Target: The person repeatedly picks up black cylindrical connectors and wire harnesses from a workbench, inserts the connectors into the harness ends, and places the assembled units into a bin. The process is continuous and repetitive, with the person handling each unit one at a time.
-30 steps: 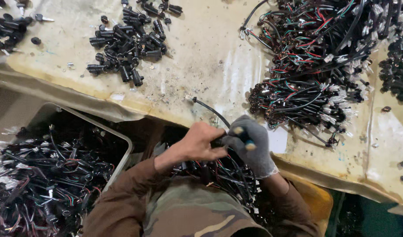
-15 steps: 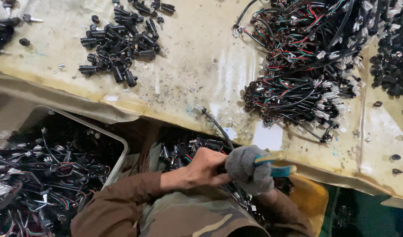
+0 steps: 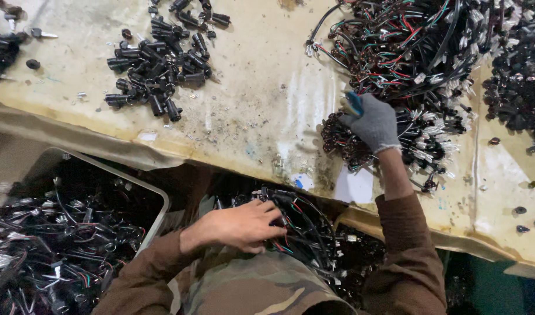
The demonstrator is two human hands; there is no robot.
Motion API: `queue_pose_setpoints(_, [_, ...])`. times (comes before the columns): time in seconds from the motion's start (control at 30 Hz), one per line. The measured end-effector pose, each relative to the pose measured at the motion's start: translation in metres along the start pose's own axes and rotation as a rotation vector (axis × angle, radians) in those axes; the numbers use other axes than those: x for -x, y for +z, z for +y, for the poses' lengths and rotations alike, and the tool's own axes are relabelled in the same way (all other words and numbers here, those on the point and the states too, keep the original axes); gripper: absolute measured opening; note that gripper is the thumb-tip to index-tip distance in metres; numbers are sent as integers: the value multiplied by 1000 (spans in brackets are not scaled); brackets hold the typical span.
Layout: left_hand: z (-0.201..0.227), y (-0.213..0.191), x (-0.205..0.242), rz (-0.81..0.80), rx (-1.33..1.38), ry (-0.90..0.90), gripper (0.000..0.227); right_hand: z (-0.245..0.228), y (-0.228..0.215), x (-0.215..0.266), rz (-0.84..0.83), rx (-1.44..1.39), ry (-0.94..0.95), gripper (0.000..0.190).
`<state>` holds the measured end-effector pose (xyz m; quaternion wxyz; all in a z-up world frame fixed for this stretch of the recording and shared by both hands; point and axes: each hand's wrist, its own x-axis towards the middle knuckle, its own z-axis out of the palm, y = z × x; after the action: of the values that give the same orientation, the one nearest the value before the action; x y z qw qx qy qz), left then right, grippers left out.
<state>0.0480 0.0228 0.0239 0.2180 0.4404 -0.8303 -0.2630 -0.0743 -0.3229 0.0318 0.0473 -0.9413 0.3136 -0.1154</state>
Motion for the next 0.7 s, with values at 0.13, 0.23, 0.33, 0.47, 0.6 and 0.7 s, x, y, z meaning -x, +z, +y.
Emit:
queue_pose_setpoints(0.13, [-32, 1, 26, 267, 225, -44, 63, -2, 10, -11, 175, -450, 95, 33])
queue_pose_setpoints(0.23, [-79, -12, 65, 833, 102, -869, 52, -11, -13, -3, 174, -1400, 346, 17])
queue_pose_setpoints(0.33, [-130, -29, 98, 1251, -608, -1092, 51, -32, -36, 12, 237, -1955, 288, 8])
queue_pose_setpoints(0.47, [-171, -19, 102, 1023, -641, -1181, 46, -101, -2, 48, -80, -873, -78, 8])
queue_pose_setpoints(0.6, [-172, 6, 89, 922, -612, -1128, 35, -148, 33, 83, -160, -495, -83, 20])
queue_pose_setpoints(0.7, [-159, 11, 74, 988, -571, -1050, 37, -149, 36, 80, -71, -556, -197, 24])
